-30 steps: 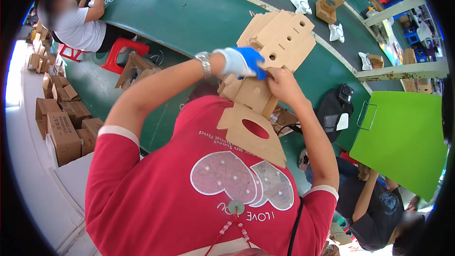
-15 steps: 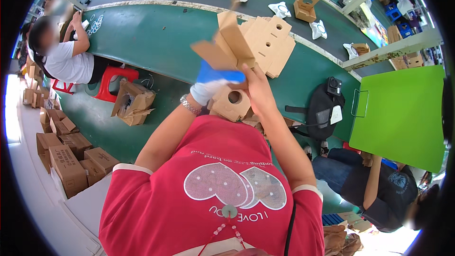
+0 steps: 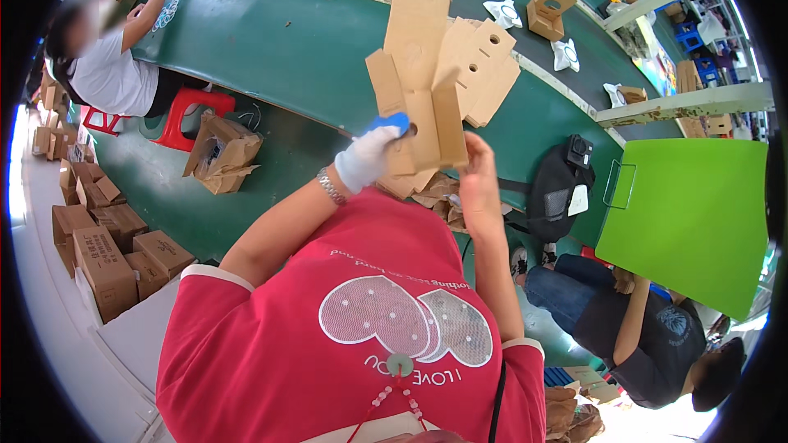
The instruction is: Folding and assembling cardboard components into complex structural shapes at a factory workbench.
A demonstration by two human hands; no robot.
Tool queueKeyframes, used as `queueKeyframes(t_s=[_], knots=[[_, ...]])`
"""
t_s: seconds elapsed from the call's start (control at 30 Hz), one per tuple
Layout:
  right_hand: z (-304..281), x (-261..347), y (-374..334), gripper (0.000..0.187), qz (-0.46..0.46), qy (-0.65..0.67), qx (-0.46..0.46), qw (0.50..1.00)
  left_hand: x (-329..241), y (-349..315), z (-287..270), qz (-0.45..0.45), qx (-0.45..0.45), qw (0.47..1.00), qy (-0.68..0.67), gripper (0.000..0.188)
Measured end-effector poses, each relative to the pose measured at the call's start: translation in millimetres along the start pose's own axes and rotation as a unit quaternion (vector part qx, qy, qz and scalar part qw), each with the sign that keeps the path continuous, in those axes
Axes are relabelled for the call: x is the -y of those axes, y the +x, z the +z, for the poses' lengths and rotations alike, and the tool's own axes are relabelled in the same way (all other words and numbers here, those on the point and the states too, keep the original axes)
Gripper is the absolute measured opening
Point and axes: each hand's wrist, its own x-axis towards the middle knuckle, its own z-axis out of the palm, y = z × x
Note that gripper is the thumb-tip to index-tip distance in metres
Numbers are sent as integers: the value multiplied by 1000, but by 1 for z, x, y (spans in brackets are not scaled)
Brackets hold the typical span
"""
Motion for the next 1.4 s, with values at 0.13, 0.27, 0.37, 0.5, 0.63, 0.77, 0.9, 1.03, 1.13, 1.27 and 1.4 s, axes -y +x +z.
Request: queueKeyframes(t_s=[0.13, 0.27, 0.37, 0.5, 0.63, 0.77, 0.9, 1.03, 1.13, 1.27, 1.4], knots=[[12, 15, 3, 69, -22, 146, -17, 989, -12, -30, 48, -99, 6, 991, 89, 65], [26, 16, -9, 68, 76, 184, -46, 979, -14, -44, 23, -116, 44, 973, 194, 62], [31, 10, -17, 72, 52, 137, -73, 987, -20, -60, 38, -95, -97, 938, 318, 73], [36, 0, -11, 75, 4, -85, -82, 993, -26, -59, 68, -46, -114, 910, 395, 87], [40, -11, -3, 71, 30, -35, -95, 994, -28, -49, 66, 38, -87, 891, 444, 81], [23, 5, 21, 68, 177, 107, -80, 975, -26, -52, 67, 9, -81, 934, 349, 79], [16, 15, 49, 58, 124, -12, -105, 987, -15, -44, 54, 76, -29, 857, 509, 80], [22, 14, 56, 43, 203, 23, -97, 974, -17, -47, 63, 24, -51, 915, 400, 79], [18, -4, 54, 48, 240, 111, -132, 955, -14, -47, 62, 6, -68, 930, 360, 78], [16, 1, 54, 47, 210, 72, -95, 971, -15, -48, 63, 25, -43, 900, 432, 78], [19, -2, 50, 45, 172, 118, -94, 974, -14, -45, 64, 12, -88, 929, 359, 79]])
